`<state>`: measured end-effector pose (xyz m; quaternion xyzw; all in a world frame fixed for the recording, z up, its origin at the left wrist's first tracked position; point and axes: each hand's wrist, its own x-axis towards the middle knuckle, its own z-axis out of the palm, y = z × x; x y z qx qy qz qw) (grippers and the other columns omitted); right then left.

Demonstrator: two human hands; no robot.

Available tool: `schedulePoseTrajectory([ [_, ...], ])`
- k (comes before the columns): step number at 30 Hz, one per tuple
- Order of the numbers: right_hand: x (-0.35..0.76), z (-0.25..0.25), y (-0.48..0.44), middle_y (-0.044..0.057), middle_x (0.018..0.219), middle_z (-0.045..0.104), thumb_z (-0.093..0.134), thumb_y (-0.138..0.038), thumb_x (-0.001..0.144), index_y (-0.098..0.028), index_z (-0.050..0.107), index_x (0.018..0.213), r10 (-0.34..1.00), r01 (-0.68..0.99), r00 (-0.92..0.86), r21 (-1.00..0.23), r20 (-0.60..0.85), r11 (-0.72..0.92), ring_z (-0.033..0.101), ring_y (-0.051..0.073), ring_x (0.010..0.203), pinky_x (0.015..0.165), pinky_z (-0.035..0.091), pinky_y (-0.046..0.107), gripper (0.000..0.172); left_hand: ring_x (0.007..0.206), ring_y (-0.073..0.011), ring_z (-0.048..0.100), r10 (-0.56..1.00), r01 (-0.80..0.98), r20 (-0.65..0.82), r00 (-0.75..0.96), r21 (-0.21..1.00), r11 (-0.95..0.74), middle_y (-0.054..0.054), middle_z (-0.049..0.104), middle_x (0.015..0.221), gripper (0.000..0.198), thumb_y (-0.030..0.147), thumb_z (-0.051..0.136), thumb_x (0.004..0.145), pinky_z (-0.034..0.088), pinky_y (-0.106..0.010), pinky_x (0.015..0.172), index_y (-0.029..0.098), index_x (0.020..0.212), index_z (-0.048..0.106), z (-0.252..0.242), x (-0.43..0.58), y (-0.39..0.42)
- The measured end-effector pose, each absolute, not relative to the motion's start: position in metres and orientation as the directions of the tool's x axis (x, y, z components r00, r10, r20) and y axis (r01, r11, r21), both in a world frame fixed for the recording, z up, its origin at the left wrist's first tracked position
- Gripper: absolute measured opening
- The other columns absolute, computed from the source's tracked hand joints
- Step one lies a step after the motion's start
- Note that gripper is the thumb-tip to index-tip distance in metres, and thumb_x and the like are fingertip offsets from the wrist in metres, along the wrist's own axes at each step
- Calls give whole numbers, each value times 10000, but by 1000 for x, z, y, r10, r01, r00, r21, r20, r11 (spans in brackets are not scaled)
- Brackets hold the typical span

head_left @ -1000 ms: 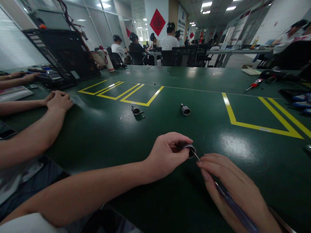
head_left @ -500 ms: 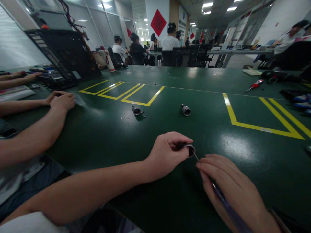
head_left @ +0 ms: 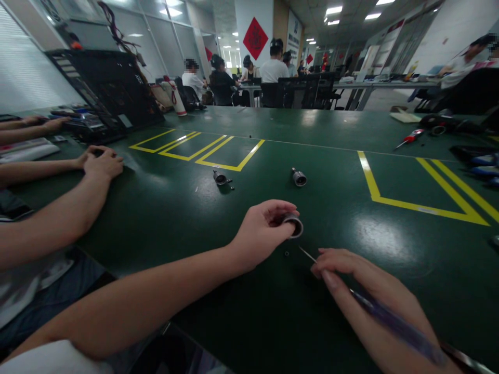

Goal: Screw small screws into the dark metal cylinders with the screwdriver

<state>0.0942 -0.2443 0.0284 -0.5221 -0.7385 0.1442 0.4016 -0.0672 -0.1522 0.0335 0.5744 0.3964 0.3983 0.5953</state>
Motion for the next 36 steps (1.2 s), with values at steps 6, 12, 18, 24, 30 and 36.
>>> schedulePoseTrajectory([
  [6, 93, 36, -232, 4, 668, 697, 519, -332, 813, -215, 656, 729, 992, 450, -118, -889, 39, 88, 666, 153, 599, 516, 542, 223, 198, 879, -150, 621, 947, -272, -74, 313, 948, 164, -57, 679, 957, 351, 68, 685, 642, 494, -324, 843, 117, 986, 635, 39, -73, -140],
  [12, 91, 24, -231, 12, 760, 689, 501, -304, 853, -214, 644, 789, 986, 430, -164, -901, -9, 63, 658, 158, 695, 555, 517, 238, 180, 901, -154, 632, 931, -315, -50, 363, 933, 173, -43, 673, 954, 406, 76, 714, 660, 474, -353, 898, 136, 1048, 612, 36, -72, -142],
  [18, 96, 26, -236, -3, 799, 668, 461, -252, 886, -226, 617, 803, 968, 540, -247, -826, 31, 164, 639, 149, 725, 614, 499, 248, 179, 932, -175, 624, 923, -312, -43, 382, 934, 172, -44, 631, 1007, 327, 75, 684, 699, 507, -346, 843, 151, 1001, 584, 37, -71, -144],
  [24, 101, 32, -241, -24, 701, 642, 473, -184, 849, -235, 611, 718, 968, 672, -246, -710, 52, 209, 628, 139, 638, 552, 485, 237, 197, 910, -158, 615, 911, -228, -39, 411, 963, 144, -53, 642, 1005, 318, 55, 694, 674, 489, -324, 841, 135, 964, 592, 36, -70, -144],
  [30, 98, 30, -244, 8, 780, 678, 473, -149, 853, -227, 615, 800, 887, 603, -237, -656, 396, 454, 659, 139, 689, 597, 537, 214, 169, 830, -137, 615, 901, -117, -34, 432, 989, 93, -50, 675, 943, 308, 70, 683, 664, 478, -309, 817, 126, 964, 642, 37, -70, -146],
  [36, 99, 29, -241, 16, 838, 684, 486, -171, 875, -233, 592, 905, 778, 665, -158, -517, 608, 539, 664, 120, 720, 655, 544, 184, 126, 847, -158, 644, 880, -18, -80, 469, 995, 99, -55, 701, 910, 348, 66, 654, 666, 491, -319, 836, 117, 1010, 657, 38, -68, -150],
])
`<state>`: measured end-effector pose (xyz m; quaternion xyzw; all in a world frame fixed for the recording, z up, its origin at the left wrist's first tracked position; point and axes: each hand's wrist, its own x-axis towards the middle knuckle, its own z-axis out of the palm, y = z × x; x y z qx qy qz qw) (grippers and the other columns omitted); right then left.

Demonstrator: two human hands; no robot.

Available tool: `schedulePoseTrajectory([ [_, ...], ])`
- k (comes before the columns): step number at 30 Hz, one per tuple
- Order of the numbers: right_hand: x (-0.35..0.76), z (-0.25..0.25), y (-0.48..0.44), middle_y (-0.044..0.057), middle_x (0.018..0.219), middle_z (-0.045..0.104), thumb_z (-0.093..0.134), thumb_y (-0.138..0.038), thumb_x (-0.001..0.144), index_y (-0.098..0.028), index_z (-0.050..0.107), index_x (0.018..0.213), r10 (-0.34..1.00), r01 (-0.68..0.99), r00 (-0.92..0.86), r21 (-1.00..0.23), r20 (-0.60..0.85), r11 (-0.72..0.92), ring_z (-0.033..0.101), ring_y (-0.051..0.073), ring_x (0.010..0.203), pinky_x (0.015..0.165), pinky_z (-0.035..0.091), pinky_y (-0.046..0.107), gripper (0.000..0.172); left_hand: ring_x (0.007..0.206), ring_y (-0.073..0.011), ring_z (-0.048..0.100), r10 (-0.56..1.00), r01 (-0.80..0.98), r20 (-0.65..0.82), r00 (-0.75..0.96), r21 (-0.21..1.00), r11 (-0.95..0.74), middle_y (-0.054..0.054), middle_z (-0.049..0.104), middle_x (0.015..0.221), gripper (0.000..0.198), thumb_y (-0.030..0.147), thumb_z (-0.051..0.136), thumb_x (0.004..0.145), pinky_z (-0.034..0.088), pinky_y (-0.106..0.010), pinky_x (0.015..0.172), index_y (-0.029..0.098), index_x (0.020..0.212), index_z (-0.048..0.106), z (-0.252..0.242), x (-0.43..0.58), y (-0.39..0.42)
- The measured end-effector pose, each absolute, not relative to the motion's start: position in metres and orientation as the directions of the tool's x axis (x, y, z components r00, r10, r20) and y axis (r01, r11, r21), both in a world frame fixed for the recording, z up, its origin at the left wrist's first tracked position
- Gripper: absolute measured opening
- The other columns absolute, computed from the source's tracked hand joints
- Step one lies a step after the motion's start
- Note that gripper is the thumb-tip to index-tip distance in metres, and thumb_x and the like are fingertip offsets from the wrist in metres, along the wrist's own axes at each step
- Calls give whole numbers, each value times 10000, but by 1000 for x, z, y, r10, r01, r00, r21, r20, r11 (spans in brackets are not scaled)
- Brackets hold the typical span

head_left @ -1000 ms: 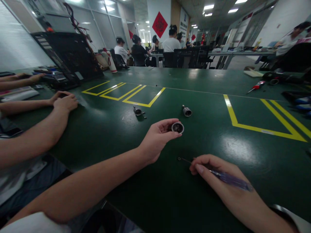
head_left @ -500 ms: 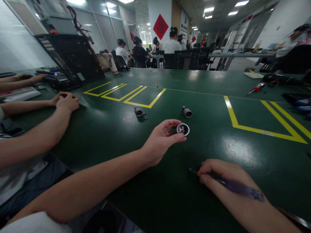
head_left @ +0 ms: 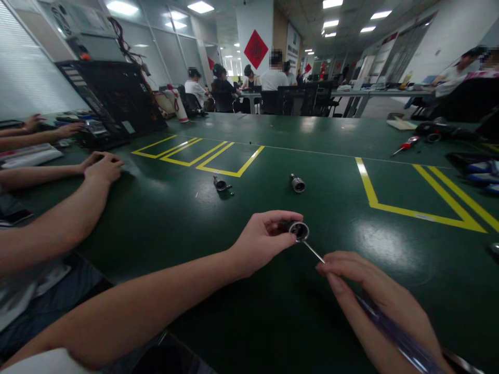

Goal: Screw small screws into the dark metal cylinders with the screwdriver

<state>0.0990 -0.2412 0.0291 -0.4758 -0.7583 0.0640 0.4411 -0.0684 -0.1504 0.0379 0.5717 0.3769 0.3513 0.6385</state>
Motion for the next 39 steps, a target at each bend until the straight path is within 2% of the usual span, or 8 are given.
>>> schedulePoseTrajectory([
  [9, 98, 13, -240, 35, 944, 648, 483, -177, 886, -224, 542, 996, 784, 666, -202, -505, 587, 549, 639, 133, 829, 747, 538, 229, 133, 899, -170, 649, 826, 44, 61, 560, 994, -103, -102, 671, 1037, 354, 55, 578, 714, 530, -270, 788, 82, 1060, 648, 32, -68, -157],
  [18, 93, 19, -235, 34, 827, 667, 452, -173, 897, -204, 555, 901, 696, 727, -218, -362, 684, 584, 652, 110, 707, 646, 541, 177, 107, 898, -179, 659, 803, 74, 210, 557, 951, -300, -130, 672, 1036, 330, 85, 540, 733, 549, -259, 766, 60, 1038, 664, 29, -67, -160],
  [21, 93, 20, -235, 19, 816, 672, 450, -160, 891, -215, 558, 899, 704, 723, -229, -368, 672, 585, 658, 107, 692, 634, 541, 181, 121, 891, -173, 663, 787, 104, 271, 554, 916, -388, -132, 685, 1018, 329, 76, 506, 741, 553, -248, 762, 50, 1023, 673, 28, -66, -160],
  [26, 90, 22, -236, 15, 804, 682, 441, -152, 882, -224, 558, 901, 716, 730, -222, -374, 662, 572, 669, 120, 681, 621, 551, 206, 138, 959, -173, 654, 762, 164, 346, 548, 848, -503, -141, 696, 1025, 339, 51, 481, 737, 528, -254, 862, 36, 1007, 684, 26, -66, -159],
  [39, 92, 24, -244, 44, 831, 674, 444, -124, 861, -206, 558, 965, 717, 727, -262, -356, 646, 587, 677, 139, 750, 662, 566, 220, 175, 997, -167, 650, 751, 169, 348, 561, 840, -515, -135, 682, 1086, 352, 58, 454, 764, 534, -253, 865, 61, 1039, 673, 25, -67, -159],
])
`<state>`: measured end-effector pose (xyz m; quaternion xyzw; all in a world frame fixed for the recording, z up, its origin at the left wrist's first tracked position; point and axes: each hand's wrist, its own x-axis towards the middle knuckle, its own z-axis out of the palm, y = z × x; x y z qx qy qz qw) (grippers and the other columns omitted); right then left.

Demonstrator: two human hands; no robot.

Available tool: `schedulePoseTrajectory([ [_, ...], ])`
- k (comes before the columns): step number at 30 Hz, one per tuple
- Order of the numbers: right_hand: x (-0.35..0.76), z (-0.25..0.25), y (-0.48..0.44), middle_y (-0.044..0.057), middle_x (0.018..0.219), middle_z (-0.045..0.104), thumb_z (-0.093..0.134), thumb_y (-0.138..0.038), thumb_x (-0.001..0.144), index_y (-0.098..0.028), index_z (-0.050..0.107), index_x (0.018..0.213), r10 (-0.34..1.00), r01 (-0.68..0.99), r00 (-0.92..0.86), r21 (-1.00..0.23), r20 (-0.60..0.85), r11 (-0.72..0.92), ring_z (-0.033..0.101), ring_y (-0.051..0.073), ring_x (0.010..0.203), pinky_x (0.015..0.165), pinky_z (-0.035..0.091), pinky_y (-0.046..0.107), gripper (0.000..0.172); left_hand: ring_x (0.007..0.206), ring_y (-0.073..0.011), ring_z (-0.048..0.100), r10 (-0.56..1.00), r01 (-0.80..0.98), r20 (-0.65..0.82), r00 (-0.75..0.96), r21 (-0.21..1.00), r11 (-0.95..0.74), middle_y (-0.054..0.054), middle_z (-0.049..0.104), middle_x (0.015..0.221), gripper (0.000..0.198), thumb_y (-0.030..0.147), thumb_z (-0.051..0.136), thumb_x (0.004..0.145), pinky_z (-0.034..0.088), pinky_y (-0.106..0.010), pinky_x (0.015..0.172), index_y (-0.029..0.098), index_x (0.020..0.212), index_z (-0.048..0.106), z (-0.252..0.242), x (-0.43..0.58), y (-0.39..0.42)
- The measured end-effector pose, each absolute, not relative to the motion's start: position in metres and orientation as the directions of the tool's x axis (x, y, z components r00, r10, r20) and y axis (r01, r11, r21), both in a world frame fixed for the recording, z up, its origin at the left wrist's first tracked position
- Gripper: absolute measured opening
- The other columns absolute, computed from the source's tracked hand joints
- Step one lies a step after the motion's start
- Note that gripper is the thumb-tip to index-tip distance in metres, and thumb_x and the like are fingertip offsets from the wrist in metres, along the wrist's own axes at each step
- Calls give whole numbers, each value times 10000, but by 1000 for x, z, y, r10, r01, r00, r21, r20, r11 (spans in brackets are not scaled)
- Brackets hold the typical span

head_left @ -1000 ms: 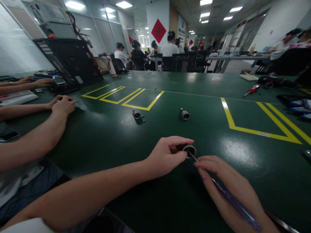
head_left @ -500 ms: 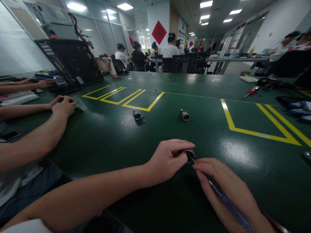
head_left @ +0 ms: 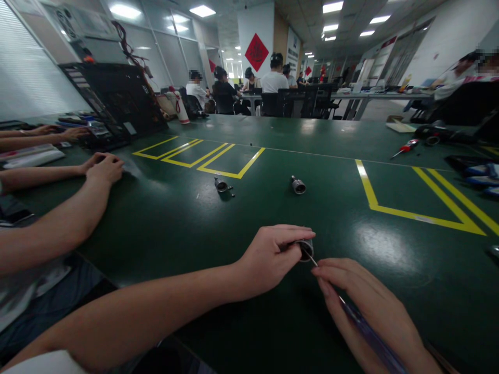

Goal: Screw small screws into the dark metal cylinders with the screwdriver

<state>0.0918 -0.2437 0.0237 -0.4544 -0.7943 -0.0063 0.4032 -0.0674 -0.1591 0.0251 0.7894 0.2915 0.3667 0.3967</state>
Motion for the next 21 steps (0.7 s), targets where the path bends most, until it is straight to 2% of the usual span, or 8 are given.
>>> schedulePoseTrajectory([
  [7, 91, 23, -242, 43, 818, 678, 439, -127, 858, -210, 551, 898, 723, 739, -246, -358, 645, 571, 678, 146, 722, 639, 569, 235, 146, 1029, -167, 638, 754, 189, 335, 565, 837, -514, -104, 680, 1103, 352, 76, 469, 759, 513, -282, 910, 117, 1039, 679, 22, -66, -159],
  [14, 90, 28, -240, 42, 799, 692, 450, -136, 857, -213, 566, 881, 726, 723, -238, -382, 645, 576, 686, 148, 692, 610, 573, 221, 142, 972, -165, 654, 768, 179, 335, 546, 849, -497, -97, 698, 1042, 322, 77, 477, 759, 534, -267, 851, 124, 995, 690, 21, -67, -161],
  [21, 91, 29, -241, 28, 756, 700, 427, -111, 860, -213, 579, 883, 645, 648, -254, -368, 721, 667, 685, 127, 636, 581, 564, 174, 184, 943, -165, 653, 793, 244, 394, 464, 804, -542, -85, 697, 1024, 304, 88, 482, 759, 528, -287, 851, 132, 979, 687, 22, -75, -145],
])
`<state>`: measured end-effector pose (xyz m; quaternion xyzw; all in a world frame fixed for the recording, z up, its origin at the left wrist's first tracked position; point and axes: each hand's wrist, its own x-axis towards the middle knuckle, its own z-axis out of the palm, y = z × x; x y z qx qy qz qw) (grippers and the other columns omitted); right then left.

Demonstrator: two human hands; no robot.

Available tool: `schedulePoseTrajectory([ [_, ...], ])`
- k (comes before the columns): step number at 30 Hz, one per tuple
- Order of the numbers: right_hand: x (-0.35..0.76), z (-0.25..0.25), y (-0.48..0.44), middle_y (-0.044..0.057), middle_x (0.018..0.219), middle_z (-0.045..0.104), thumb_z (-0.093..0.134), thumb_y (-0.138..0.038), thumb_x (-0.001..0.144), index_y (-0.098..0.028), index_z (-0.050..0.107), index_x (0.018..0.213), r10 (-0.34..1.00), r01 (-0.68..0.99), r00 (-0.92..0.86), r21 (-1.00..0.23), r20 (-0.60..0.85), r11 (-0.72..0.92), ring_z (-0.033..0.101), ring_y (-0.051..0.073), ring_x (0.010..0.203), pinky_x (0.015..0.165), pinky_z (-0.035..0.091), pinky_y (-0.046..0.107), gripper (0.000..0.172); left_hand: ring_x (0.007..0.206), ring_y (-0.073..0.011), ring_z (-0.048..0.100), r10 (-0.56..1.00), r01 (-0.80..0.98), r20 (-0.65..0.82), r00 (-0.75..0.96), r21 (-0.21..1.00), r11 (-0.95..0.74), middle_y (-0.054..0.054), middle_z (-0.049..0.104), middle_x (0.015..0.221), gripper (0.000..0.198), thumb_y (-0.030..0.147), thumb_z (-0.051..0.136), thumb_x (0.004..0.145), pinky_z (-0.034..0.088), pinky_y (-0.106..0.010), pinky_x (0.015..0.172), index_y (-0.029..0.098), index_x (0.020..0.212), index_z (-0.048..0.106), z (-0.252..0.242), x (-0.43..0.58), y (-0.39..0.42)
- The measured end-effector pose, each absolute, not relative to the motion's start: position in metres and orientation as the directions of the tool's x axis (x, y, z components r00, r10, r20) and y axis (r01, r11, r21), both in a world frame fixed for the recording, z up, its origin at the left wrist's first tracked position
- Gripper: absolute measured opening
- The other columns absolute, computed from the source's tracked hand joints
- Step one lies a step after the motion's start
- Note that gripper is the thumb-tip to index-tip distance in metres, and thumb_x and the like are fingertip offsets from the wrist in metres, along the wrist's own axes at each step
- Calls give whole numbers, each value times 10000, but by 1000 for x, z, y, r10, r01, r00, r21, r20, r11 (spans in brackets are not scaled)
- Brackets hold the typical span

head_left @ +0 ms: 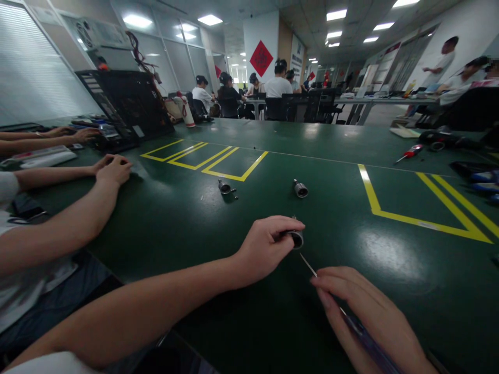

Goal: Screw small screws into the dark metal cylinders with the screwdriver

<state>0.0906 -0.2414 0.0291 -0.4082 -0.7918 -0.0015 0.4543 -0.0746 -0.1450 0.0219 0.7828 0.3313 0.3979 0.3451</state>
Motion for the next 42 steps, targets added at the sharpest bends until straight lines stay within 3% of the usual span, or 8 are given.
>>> schedulePoseTrajectory([
  [2, 92, 29, -242, 37, 795, 699, 450, -116, 850, -210, 579, 911, 674, 640, -267, -396, 689, 658, 689, 139, 679, 607, 572, 191, 171, 970, -172, 643, 817, 316, 427, 388, 771, -553, -86, 689, 1047, 300, 108, 485, 772, 520, -296, 863, 131, 999, 679, 20, -79, -128],
  [5, 91, 32, -242, 41, 826, 701, 458, -95, 840, -216, 584, 940, 712, 618, -291, -443, 639, 650, 692, 157, 719, 630, 581, 221, 201, 916, -171, 650, 865, 568, 417, 279, 654, -499, -77, 693, 1043, 308, 148, 481, 802, 519, -302, 850, 139, 1050, 665, 16, -87, -94],
  [8, 89, 37, -243, 40, 815, 708, 427, -95, 847, -235, 589, 949, 710, 578, -328, -462, 623, 673, 697, 182, 716, 623, 585, 259, 237, 1001, -179, 621, 908, 842, 348, 235, 393, -369, -45, 676, 1108, 333, 179, 445, 845, 488, -297, 904, 179, 1111, 644, 15, -93, -56],
  [12, 88, 34, -243, 41, 819, 707, 422, -81, 844, -238, 587, 987, 711, 558, -335, -477, 618, 679, 693, 193, 728, 638, 579, 289, 269, 1056, -248, 596, 926, 908, 337, 169, 313, -280, -92, 659, 1139, 358, 149, 408, 838, 472, -369, 923, 147, 1094, 657, 16, -93, -19],
  [17, 90, 15, -236, 26, 753, 685, 455, -58, 811, -208, 607, 848, 744, 531, -383, -529, 547, 662, 658, 160, 647, 586, 560, 270, 217, 1082, -244, 580, 933, 941, 321, 165, 231, -246, -95, 644, 1168, 396, 138, 376, 841, 449, -360, 949, 163, 1138, 637, 15, -89, 5],
  [31, 90, -8, -235, 22, 771, 661, 427, -67, 826, -207, 586, 868, 731, 477, -382, -557, 566, 680, 637, 143, 681, 608, 519, 252, 216, 1129, -194, 552, 917, 936, 323, 234, 179, -302, -77, 623, 1213, 424, 130, 382, 823, 386, -299, 1024, 147, 1182, 606, 8, -92, 15],
  [36, 94, 2, -237, 34, 795, 669, 447, -65, 822, -201, 599, 885, 761, 491, -428, -581, 488, 649, 644, 149, 694, 618, 533, 258, 214, 1199, -192, 506, 917, 921, 307, 255, 210, -327, -85, 570, 1289, 452, 118, 402, 818, 347, -278, 1059, 113, 1244, 552, 7, -98, 12],
  [42, 93, 4, -240, 27, 802, 677, 455, -58, 816, -207, 598, 884, 759, 484, -433, -584, 487, 651, 651, 154, 699, 625, 540, 268, 218, 1172, -220, 534, 938, 922, 286, 197, 270, -276, -85, 591, 1261, 449, 121, 419, 820, 392, -314, 1024, 138, 1250, 545, 9, -101, 10],
])
